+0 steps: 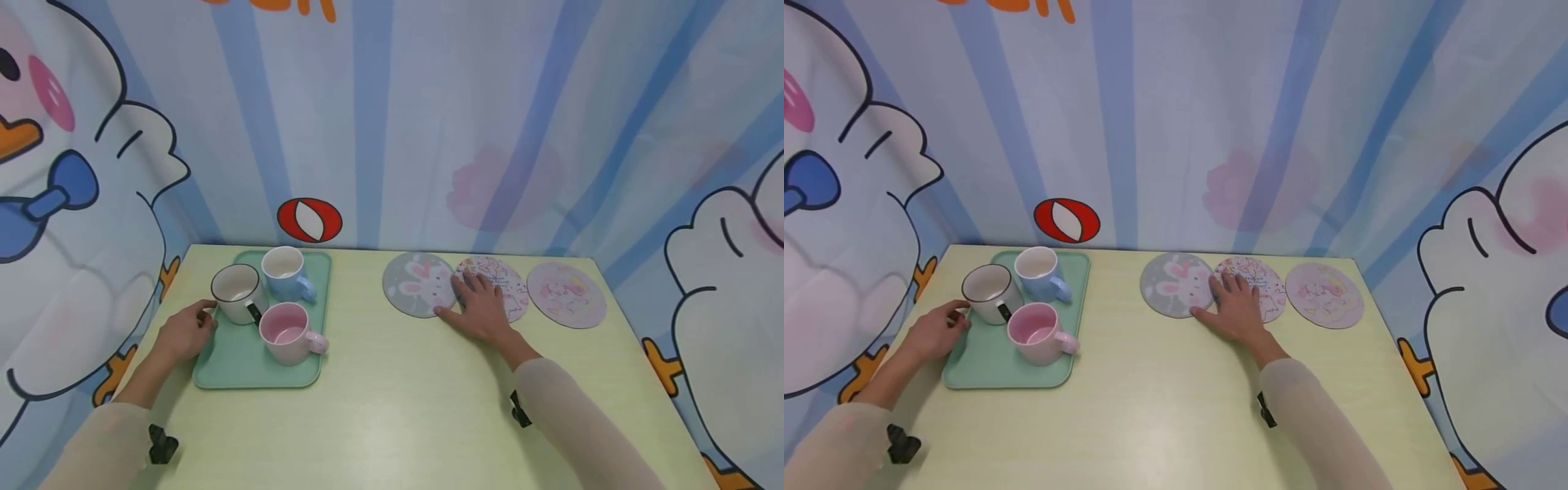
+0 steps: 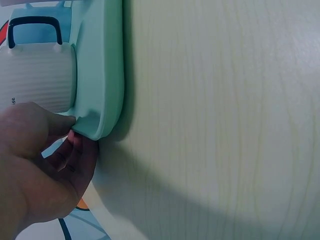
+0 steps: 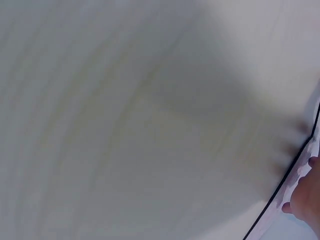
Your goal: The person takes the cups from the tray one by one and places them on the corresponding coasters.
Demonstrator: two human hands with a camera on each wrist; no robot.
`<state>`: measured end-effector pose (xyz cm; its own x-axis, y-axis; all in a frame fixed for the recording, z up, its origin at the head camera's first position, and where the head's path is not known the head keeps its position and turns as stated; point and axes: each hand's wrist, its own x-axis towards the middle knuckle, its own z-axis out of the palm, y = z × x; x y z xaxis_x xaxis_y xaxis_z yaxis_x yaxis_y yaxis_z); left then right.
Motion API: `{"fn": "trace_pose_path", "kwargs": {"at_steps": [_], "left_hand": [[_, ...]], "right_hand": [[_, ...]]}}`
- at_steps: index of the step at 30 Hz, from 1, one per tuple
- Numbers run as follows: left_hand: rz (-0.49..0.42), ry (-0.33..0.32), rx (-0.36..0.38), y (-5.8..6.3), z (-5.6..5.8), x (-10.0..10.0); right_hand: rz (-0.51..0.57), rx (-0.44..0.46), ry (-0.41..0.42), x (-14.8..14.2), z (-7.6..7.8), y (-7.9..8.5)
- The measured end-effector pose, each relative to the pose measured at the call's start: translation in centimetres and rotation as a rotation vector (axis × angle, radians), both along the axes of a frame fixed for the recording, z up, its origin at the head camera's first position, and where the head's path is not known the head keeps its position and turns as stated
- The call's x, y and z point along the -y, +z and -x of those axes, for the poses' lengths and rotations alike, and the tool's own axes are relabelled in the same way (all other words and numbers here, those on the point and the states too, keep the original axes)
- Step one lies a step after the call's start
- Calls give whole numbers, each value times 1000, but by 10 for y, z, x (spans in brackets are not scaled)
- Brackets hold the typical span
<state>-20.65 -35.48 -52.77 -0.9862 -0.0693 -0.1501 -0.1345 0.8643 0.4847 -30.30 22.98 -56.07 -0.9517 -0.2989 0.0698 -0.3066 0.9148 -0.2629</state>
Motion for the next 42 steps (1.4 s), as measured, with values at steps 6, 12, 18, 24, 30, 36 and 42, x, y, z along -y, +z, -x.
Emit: {"fn": "trace_pose_path", "kwargs": {"at_steps": [6,12,18,24,30,36,42], "left_hand": [[0,15,8,1,-1,-1],[2,15,2,1,0,-2],[1,13,-4,3,-1,-2],[1,7,-1,2,-1,-2],[8,19,0,0,-1,-1],[6,11,-5,-2,-2,0],[2,5,-13,-1,-2,0]], "right_hand": [[-47,26,53,21,2,7],[-83,40,58,29,7,9],[-83,63,57,30,10,12],[-74,89,70,33,14,14],[-44,96,80,37,12,17],[-26,82,96,40,11,18],[-26,69,90,41,7,17]]}}
